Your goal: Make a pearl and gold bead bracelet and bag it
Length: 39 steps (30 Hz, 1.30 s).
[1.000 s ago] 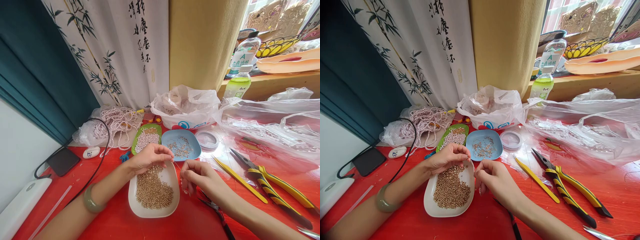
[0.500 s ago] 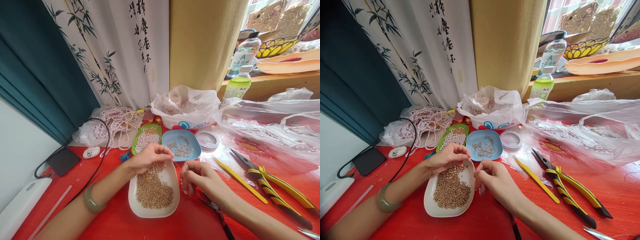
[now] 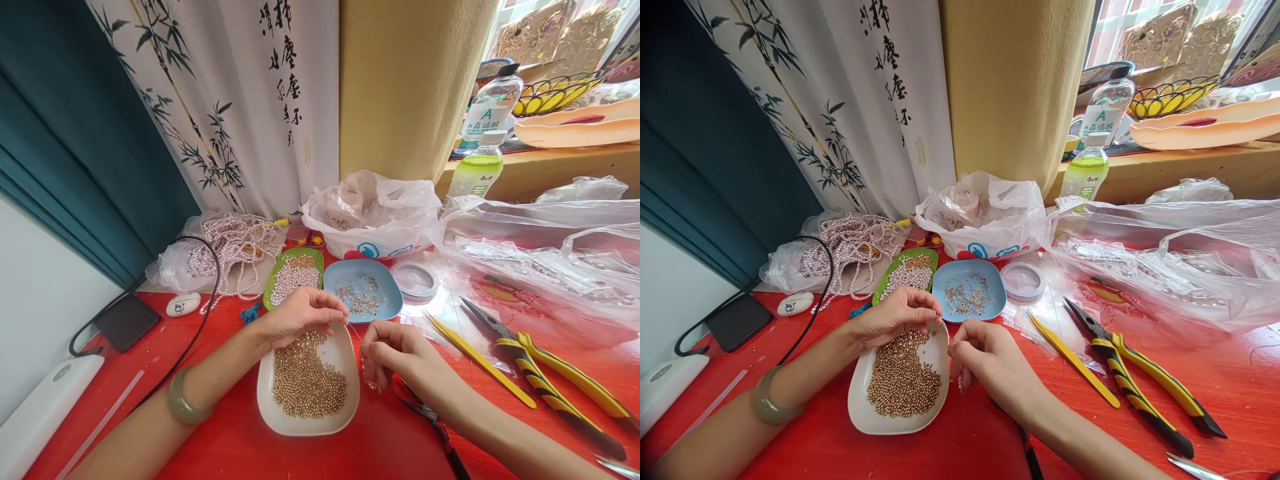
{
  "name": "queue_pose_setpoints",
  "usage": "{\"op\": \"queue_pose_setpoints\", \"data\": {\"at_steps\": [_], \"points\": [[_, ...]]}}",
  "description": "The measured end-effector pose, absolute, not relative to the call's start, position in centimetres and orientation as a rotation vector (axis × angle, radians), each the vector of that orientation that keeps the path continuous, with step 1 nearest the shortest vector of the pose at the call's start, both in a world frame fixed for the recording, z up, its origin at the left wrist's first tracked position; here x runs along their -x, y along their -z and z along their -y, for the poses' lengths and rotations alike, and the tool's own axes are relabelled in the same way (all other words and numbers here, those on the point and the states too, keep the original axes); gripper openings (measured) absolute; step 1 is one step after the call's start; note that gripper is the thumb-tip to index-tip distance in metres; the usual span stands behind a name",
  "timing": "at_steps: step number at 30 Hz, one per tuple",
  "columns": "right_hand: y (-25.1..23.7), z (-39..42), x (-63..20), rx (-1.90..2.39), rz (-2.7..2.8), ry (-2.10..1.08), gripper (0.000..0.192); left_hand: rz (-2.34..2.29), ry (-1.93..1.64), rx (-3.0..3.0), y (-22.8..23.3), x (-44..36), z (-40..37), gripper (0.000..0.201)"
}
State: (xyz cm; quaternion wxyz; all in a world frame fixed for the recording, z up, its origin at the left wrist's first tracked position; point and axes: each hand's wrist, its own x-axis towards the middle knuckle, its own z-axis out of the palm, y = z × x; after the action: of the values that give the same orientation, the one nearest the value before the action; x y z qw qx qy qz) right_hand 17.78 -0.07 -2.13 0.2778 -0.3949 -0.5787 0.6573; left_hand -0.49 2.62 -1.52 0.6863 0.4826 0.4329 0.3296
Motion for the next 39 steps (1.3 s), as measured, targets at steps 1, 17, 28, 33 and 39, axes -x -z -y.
{"op": "queue_pose_setpoints", "data": {"at_steps": [1,17,28,33,39], "points": [[2.18,0.06,-17.77,1.054,1.553,-1.765,0.012,-0.969,-0.739,-1.082,1.53,0.50,-2.63,0.012],[2.43,0.05,-17.77,1.048,1.561,-1.759,0.012,-0.995,-0.719,-1.103,1.26,0.56,-2.49,0.011],[2.61,0.11,-17.82,1.057,1.546,-1.783,0.013,-0.991,-0.716,-1.141,1.24,0.59,-2.50,0.012],[2.60,0.15,-17.88,1.070,1.548,-1.772,0.013,-0.991,-0.679,-1.215,1.27,0.95,-2.62,0.010],[2.37,0.12,-17.84,1.065,1.558,-1.773,0.014,-0.987,-0.653,-1.287,1.05,1.22,-2.71,0.009]]}}
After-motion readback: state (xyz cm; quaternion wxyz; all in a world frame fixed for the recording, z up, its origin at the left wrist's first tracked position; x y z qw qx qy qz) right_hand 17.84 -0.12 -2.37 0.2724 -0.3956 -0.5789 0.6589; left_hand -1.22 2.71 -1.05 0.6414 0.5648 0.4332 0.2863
